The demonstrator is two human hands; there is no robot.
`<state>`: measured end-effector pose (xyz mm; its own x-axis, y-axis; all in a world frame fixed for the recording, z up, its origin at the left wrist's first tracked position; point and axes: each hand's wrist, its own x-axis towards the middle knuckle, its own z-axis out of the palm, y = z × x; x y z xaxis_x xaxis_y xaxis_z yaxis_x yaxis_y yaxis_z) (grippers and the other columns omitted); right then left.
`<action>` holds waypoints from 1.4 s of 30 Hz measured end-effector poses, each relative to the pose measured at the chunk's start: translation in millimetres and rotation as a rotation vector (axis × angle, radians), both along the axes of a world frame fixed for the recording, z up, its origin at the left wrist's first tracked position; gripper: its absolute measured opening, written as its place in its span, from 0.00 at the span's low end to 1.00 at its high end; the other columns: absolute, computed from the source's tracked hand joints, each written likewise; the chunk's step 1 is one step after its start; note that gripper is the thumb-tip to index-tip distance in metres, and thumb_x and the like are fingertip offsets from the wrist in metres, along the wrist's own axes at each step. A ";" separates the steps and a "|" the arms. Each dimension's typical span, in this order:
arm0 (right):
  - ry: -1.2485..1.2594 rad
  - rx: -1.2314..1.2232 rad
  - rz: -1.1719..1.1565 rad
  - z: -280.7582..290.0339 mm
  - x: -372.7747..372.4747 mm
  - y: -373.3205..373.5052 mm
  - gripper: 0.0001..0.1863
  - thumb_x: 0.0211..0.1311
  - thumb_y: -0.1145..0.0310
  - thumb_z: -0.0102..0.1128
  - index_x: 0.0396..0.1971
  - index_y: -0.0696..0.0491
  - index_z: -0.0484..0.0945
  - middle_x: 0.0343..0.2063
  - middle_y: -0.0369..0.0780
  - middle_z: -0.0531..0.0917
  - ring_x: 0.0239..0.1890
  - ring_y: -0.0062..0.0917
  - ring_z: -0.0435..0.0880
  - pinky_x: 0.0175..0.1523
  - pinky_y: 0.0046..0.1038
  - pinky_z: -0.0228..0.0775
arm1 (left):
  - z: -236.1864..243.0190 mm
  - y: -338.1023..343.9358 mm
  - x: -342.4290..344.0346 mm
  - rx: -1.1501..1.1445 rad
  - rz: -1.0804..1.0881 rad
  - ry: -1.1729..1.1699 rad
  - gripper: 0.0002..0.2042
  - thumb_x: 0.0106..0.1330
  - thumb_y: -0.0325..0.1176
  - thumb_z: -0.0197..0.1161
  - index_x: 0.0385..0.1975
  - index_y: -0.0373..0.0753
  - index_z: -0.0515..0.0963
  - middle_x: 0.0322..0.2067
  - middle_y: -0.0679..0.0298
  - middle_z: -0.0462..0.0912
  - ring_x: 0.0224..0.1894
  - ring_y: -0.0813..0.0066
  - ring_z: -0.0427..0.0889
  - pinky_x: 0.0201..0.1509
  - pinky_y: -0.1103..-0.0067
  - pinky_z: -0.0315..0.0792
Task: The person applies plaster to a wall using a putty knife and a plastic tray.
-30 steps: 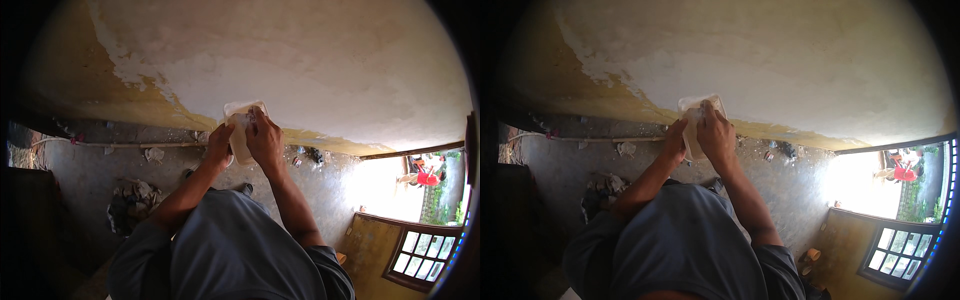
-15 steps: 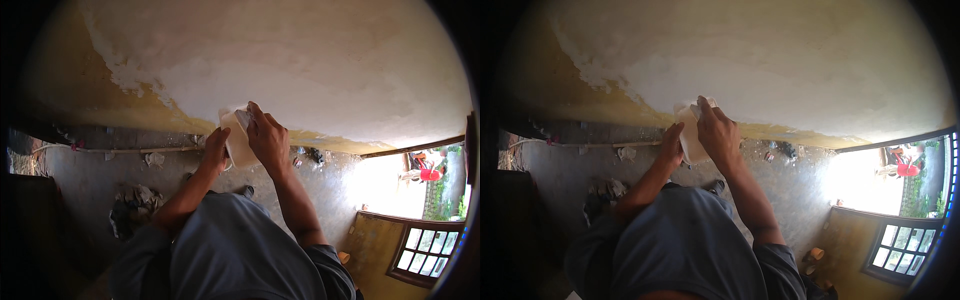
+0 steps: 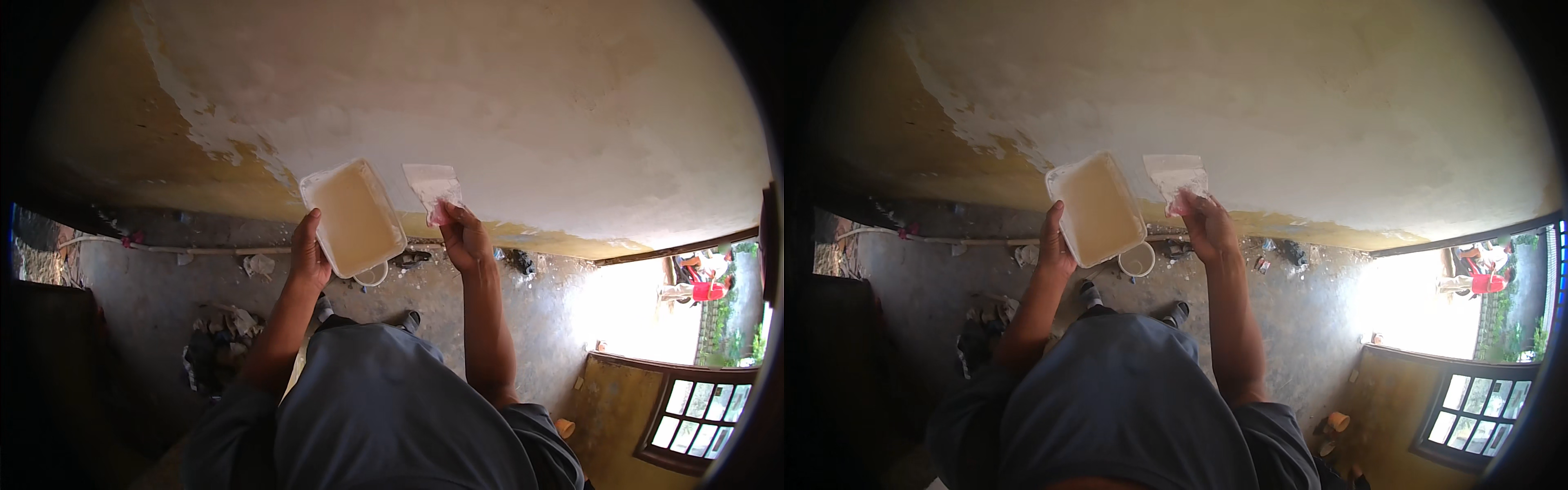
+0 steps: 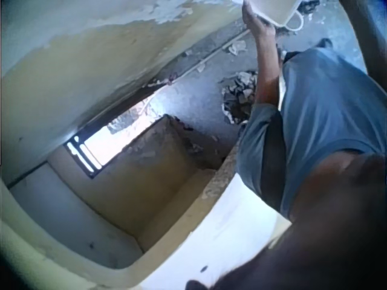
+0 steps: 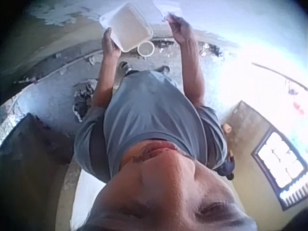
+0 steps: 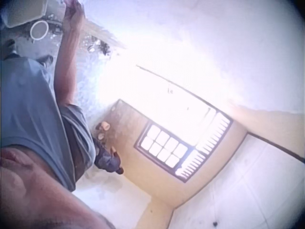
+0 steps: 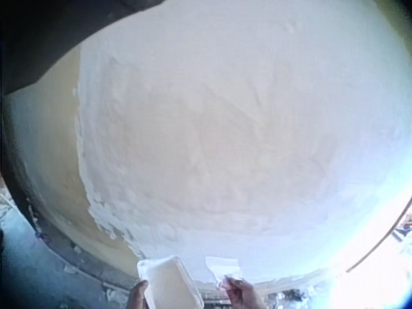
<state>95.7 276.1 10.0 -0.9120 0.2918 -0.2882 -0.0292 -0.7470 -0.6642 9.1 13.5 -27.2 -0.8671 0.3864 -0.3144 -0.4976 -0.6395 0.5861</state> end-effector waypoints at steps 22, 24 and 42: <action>-0.278 -0.208 0.212 -34.3 -247.0 -129.1 0.10 0.68 0.77 0.43 0.36 0.71 0.70 0.33 0.49 0.81 0.34 0.33 0.84 0.40 0.21 0.86 | -30.5 -162.5 44.3 -0.049 0.434 -0.080 0.25 0.70 0.43 0.57 0.61 0.32 0.65 0.54 0.55 0.76 0.56 0.64 0.78 0.58 0.68 0.74; -0.139 -0.251 0.299 -14.2 -258.7 -98.7 0.16 0.68 0.80 0.42 0.50 0.74 0.68 0.43 0.54 0.81 0.36 0.30 0.84 0.40 0.19 0.85 | -30.9 -164.0 44.5 -0.037 0.443 -0.090 0.25 0.70 0.43 0.57 0.60 0.32 0.65 0.54 0.56 0.76 0.56 0.64 0.78 0.58 0.68 0.74; 0.017 -0.126 0.332 131.4 -218.3 -145.5 0.12 0.63 0.75 0.46 0.40 0.68 0.73 0.18 0.35 0.73 0.17 0.13 0.74 0.18 0.10 0.67 | -35.3 -193.4 29.8 -0.075 0.461 -0.087 0.26 0.69 0.43 0.58 0.60 0.32 0.66 0.54 0.55 0.76 0.56 0.63 0.78 0.60 0.67 0.73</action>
<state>-122.6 130.6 141.5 -0.9562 -0.0580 -0.2869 0.2185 -0.7935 -0.5681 38.9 -179.9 -62.5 -0.9121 -0.0593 -0.4056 -0.2208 -0.7626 0.6081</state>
